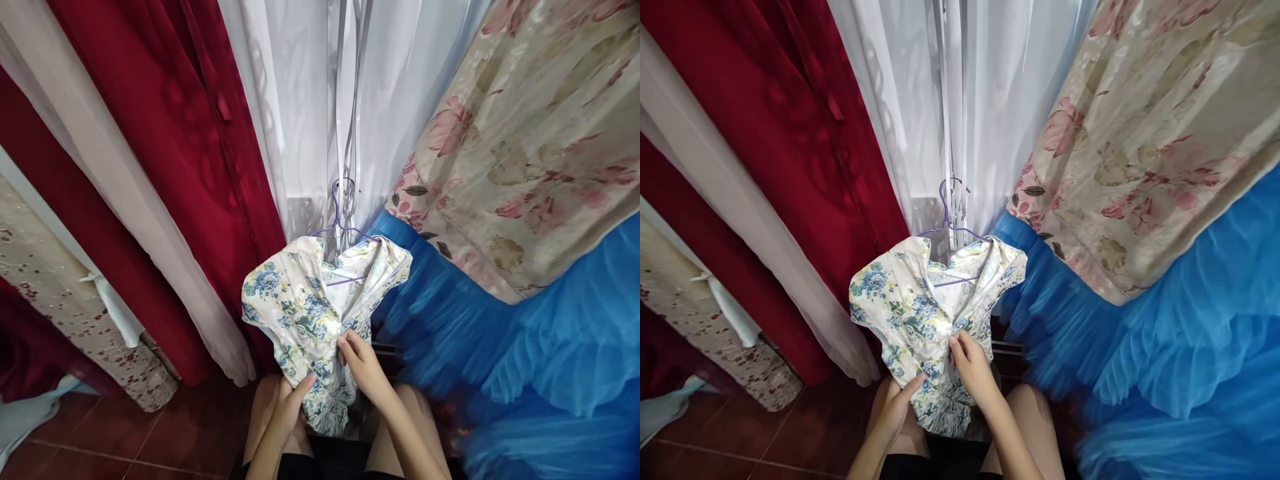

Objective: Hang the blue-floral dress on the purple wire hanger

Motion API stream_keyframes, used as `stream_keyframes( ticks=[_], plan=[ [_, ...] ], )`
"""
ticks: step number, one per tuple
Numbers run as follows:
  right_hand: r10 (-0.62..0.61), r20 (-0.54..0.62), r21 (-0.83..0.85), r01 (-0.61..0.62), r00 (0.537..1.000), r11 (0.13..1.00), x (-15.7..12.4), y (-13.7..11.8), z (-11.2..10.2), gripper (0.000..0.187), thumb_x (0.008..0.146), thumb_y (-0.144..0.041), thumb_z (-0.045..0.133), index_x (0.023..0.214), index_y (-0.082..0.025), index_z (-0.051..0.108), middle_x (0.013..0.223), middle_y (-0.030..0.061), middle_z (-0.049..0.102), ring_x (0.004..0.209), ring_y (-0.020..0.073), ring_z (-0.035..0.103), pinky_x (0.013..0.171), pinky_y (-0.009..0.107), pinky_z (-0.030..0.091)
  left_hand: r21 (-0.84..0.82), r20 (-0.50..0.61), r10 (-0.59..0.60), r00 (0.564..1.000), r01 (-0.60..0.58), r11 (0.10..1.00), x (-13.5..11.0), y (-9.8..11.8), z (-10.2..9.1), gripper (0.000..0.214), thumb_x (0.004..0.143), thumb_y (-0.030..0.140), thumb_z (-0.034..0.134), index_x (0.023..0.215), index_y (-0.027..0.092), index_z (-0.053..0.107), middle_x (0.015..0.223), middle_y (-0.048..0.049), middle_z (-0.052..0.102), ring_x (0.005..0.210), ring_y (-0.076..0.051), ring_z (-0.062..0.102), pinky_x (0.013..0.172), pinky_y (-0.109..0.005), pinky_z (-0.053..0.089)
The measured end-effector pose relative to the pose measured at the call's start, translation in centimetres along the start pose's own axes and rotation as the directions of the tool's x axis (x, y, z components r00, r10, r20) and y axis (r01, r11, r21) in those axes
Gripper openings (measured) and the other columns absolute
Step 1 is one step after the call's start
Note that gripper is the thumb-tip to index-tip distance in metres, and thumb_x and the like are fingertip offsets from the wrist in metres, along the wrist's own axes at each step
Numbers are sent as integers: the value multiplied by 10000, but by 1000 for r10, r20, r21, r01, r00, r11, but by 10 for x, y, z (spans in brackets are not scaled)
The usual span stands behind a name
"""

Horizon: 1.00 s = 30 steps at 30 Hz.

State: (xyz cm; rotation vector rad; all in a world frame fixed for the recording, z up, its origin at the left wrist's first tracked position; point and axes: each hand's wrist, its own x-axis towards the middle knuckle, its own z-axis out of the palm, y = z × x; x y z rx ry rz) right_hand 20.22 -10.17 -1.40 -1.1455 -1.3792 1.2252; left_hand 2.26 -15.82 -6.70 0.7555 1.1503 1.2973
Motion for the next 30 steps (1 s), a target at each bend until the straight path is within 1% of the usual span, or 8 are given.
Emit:
stream_keyframes(
  ticks=[3,6,9,11,17,20,24,30],
  plan=[
    [2,-57,104,4,998,995,4,-1,11,374,904,-488,596,659,-218,516,537,-42,463,529,142,409,542,267,305,37,-79,-22,997,25,999,10,-3,0,515,662,473,850,1103,227,751,1114,-120,761,1161,-364,672,1018,-489,514],
    [126,-132,240,-92,983,967,-9,3,3,357,824,-482,652,624,-198,570,491,-47,427,474,115,310,488,254,203,128,-261,136,956,-105,986,34,-1,-17,396,683,480,820,950,198,740,1022,-117,765,1062,-339,703,934,-445,547],
    [193,-194,332,-121,962,936,-27,5,-11,328,800,-447,672,617,-184,603,484,-46,425,464,99,269,486,251,165,248,-480,391,785,-306,919,52,6,-32,416,705,488,802,970,187,690,1028,-106,729,1043,-296,681,978,-437,511],
    [181,-199,333,-107,963,937,-36,3,-14,287,809,-407,673,637,-181,633,490,-36,464,469,103,298,493,252,189,350,-495,518,698,-386,854,50,12,-26,395,783,465,757,1058,198,662,1094,-104,692,1080,-272,649,1018,-431,479],
    [145,-83,302,-114,986,947,-39,-10,11,245,773,-389,745,660,-181,680,488,-14,576,448,127,452,509,261,327,401,95,485,869,-480,781,10,9,46,202,890,374,658,1045,255,708,1098,-98,703,1092,-292,643,1002,-408,487],
    [167,-10,297,-157,986,942,-35,-18,13,327,783,-442,754,623,-174,656,435,-9,571,376,101,392,448,248,282,387,68,445,893,-435,813,6,2,65,195,898,411,636,972,241,696,940,-72,713,919,-271,671,850,-364,526],
    [160,-58,384,-126,985,915,-9,-45,-5,341,789,-418,743,585,-166,637,382,-35,503,343,60,267,401,232,161,420,214,414,885,-466,779,6,5,65,221,937,397,595,815,221,652,788,-52,665,796,-234,646,771,-335,509],
    [-77,-83,413,105,994,905,71,-137,-19,347,736,-375,773,505,-173,612,404,-33,487,366,58,312,390,232,171,488,227,461,858,-510,708,6,21,51,183,927,361,612,807,226,640,805,-57,654,819,-235,641,787,-341,500]
  ],
)
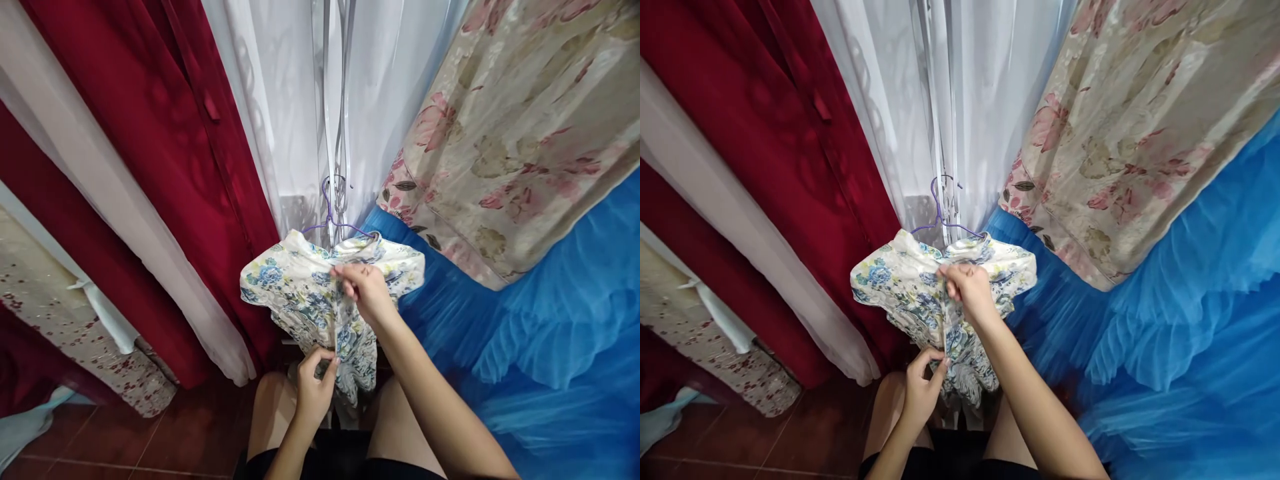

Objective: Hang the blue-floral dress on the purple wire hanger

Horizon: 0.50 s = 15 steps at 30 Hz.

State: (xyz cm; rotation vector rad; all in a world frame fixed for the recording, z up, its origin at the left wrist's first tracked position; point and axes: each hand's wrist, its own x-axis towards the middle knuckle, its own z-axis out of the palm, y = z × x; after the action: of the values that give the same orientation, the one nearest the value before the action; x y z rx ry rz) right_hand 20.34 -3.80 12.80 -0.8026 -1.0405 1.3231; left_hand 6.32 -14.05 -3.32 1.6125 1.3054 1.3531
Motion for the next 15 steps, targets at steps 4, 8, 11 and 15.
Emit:
stream_keyframes(
  ticks=[4,8,11,15],
  plan=[
    [-89,4,87,88,996,992,25,-28,20,248,742,-371,767,652,-150,694,406,-67,450,368,47,278,385,216,184,38,26,-1,1000,0,999,1,-9,-4,189,917,354,627,791,219,670,803,-54,671,820,-237,659,792,-340,503],
    [-101,-19,24,101,995,995,11,-19,17,239,790,-390,730,774,-152,708,429,-55,510,367,64,335,376,210,212,25,61,22,998,-24,999,18,3,-14,187,939,333,616,855,214,733,868,-66,729,875,-238,685,833,-346,513],
    [-107,-35,-36,106,994,994,-2,-10,9,216,802,-383,711,769,-171,679,424,-63,501,372,71,351,388,209,241,55,19,191,981,-192,980,57,43,-31,203,972,319,581,985,226,761,986,-80,750,969,-238,687,904,-360,508],
    [-174,9,-86,174,985,981,-9,-16,5,240,825,-387,704,724,-183,629,425,-73,473,375,69,337,405,217,242,121,-66,443,894,-433,893,124,109,-45,344,994,276,557,1327,243,636,979,-50,732,922,-179,679,916,-330,510]
  ],
)
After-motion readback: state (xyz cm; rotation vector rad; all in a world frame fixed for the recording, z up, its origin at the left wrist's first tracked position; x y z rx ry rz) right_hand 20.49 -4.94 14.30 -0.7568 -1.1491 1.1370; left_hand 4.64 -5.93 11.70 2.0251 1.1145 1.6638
